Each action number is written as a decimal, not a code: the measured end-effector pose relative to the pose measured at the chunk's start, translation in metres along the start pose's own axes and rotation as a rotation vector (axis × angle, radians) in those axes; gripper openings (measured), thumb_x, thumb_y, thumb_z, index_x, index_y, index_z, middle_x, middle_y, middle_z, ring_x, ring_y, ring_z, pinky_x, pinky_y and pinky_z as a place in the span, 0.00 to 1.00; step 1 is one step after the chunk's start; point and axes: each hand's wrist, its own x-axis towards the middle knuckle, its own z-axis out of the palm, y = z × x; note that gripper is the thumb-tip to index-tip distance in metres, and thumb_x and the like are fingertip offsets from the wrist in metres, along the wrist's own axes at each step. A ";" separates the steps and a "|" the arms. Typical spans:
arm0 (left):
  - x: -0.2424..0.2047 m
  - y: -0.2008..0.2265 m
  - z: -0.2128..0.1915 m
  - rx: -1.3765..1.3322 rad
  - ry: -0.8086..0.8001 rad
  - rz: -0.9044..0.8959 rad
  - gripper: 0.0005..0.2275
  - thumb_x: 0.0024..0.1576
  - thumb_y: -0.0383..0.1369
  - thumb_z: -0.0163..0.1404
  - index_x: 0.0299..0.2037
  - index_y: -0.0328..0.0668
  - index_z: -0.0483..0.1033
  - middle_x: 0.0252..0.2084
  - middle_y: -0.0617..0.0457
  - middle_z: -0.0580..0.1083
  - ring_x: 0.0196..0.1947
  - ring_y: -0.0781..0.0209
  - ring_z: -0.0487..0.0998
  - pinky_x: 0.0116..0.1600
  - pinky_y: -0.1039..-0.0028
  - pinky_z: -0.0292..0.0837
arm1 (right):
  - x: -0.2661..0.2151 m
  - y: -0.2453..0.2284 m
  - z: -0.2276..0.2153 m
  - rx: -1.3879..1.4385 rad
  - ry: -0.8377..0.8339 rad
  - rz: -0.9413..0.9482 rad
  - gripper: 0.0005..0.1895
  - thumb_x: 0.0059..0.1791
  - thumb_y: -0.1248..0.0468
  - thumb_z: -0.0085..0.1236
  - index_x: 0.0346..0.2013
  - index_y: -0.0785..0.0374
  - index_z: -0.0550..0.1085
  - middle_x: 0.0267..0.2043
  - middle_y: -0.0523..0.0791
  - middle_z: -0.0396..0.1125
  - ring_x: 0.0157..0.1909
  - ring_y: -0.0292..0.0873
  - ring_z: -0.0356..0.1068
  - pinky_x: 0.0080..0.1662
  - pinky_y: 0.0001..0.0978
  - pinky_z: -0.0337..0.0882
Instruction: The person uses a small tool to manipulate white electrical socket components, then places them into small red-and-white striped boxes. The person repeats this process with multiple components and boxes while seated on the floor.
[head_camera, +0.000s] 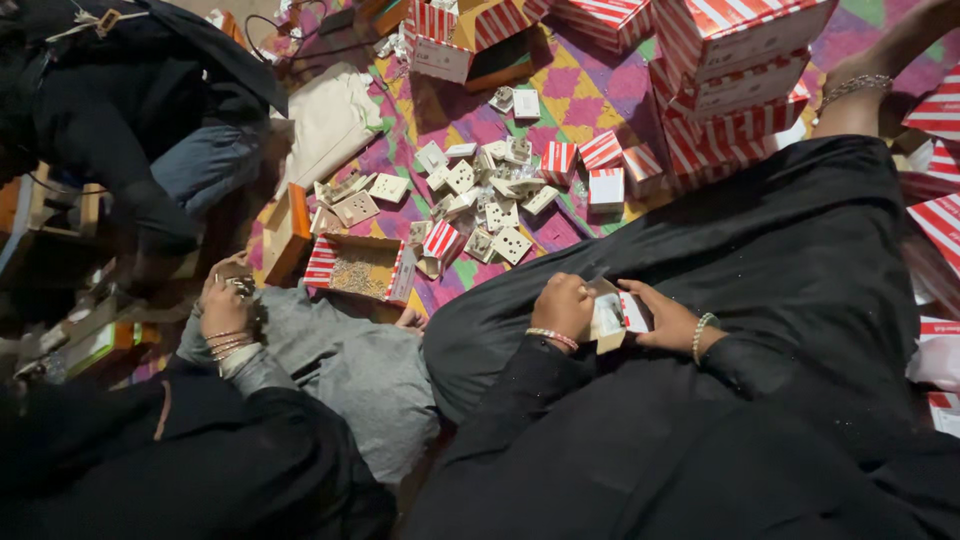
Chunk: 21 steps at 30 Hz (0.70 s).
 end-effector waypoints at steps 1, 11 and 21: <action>-0.002 0.004 -0.004 -0.003 -0.069 0.054 0.08 0.53 0.36 0.54 0.33 0.41 0.79 0.38 0.43 0.77 0.40 0.42 0.78 0.46 0.55 0.76 | 0.000 0.004 0.000 -0.023 0.016 0.014 0.51 0.32 0.72 0.68 0.68 0.58 0.58 0.60 0.49 0.66 0.62 0.44 0.66 0.61 0.35 0.66; -0.023 0.031 -0.010 0.110 -0.191 0.124 0.10 0.49 0.37 0.57 0.37 0.42 0.81 0.38 0.43 0.78 0.38 0.39 0.80 0.44 0.52 0.75 | -0.008 0.000 0.005 -0.129 0.053 0.076 0.44 0.32 0.70 0.68 0.62 0.59 0.65 0.58 0.48 0.67 0.59 0.46 0.70 0.58 0.36 0.70; -0.034 0.020 0.018 0.113 -0.190 -0.024 0.10 0.52 0.37 0.56 0.35 0.39 0.79 0.37 0.41 0.78 0.38 0.41 0.80 0.44 0.53 0.75 | -0.011 -0.026 0.003 -0.271 0.087 0.073 0.42 0.33 0.68 0.67 0.62 0.59 0.65 0.58 0.50 0.66 0.58 0.50 0.71 0.57 0.37 0.71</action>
